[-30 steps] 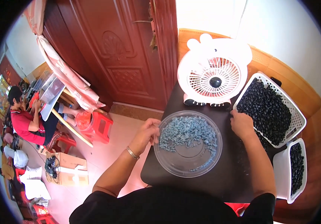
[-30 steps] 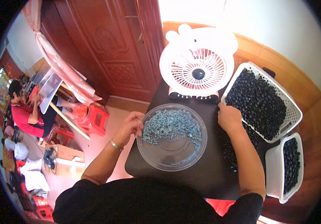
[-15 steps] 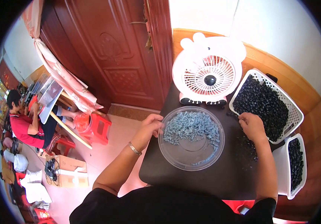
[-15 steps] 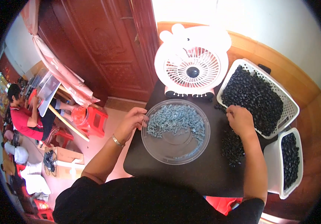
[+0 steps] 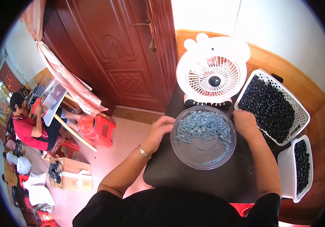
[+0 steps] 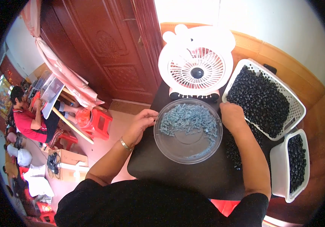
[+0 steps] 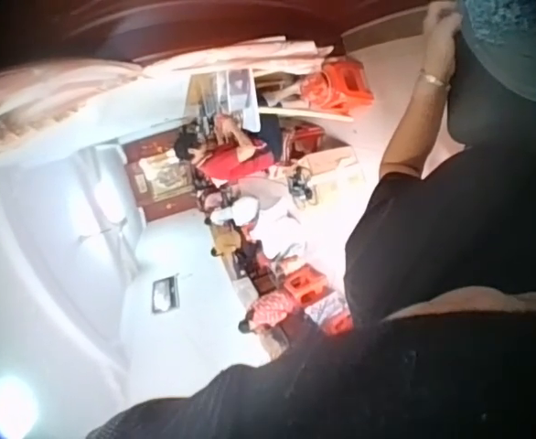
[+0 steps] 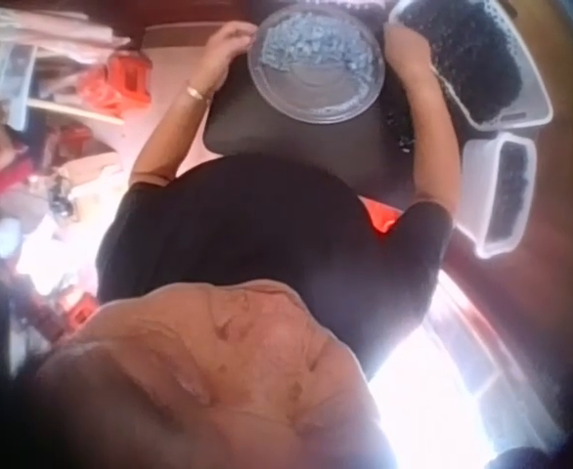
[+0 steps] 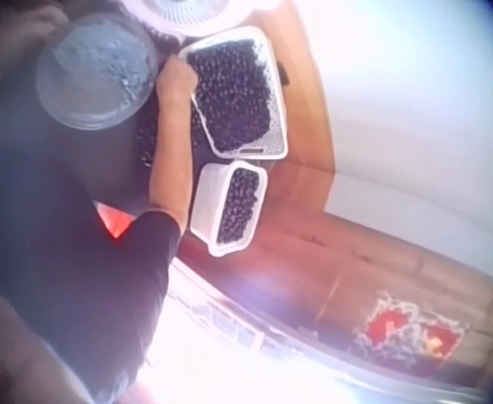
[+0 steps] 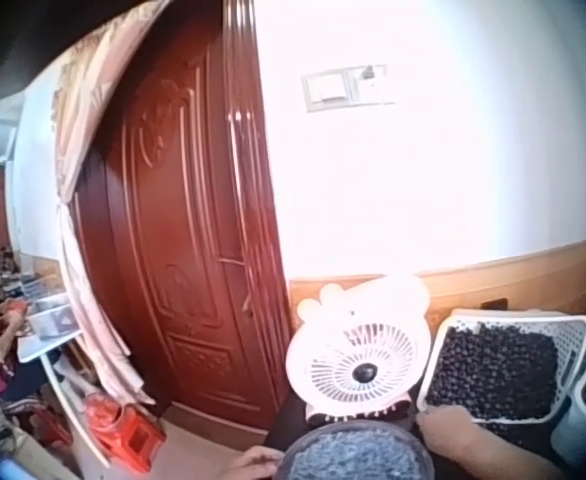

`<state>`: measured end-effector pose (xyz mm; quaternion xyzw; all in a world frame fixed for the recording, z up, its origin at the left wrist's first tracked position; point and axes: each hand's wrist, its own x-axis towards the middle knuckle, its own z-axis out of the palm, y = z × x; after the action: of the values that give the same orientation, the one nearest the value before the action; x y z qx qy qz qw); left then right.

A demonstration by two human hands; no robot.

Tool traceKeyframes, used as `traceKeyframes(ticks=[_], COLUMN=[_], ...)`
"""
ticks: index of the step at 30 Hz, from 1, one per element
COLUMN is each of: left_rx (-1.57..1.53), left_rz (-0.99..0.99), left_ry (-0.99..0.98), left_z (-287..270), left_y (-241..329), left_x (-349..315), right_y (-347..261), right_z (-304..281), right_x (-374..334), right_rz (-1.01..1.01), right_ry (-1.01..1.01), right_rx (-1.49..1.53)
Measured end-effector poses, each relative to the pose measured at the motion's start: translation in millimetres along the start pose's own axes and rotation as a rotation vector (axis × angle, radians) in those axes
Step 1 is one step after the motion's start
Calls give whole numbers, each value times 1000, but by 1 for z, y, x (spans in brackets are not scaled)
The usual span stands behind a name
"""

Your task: The person sorts small black rubber parts by hand, placing them into a bowl.

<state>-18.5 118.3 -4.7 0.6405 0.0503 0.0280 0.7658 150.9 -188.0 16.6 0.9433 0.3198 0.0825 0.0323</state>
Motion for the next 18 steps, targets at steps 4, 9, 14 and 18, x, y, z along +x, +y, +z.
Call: traceKeyframes(ticks=[4, 9, 14, 18], left_rx=[-79, 157, 167, -1], left_rz=[-27, 154, 245, -46], left_ry=[-71, -11, -170, -399], left_z=[13, 28, 81, 124], left_y=[-1, 0, 38, 26], left_x=[6, 14, 16, 25], right_y=[9, 13, -19, -49], right_z=[-11, -43, -75, -77], right_x=[-16, -46, -76, -85], right_rz=[48, 129, 152, 3], right_ry=[-9, 185, 234, 386], right_rx=[99, 302, 765, 823])
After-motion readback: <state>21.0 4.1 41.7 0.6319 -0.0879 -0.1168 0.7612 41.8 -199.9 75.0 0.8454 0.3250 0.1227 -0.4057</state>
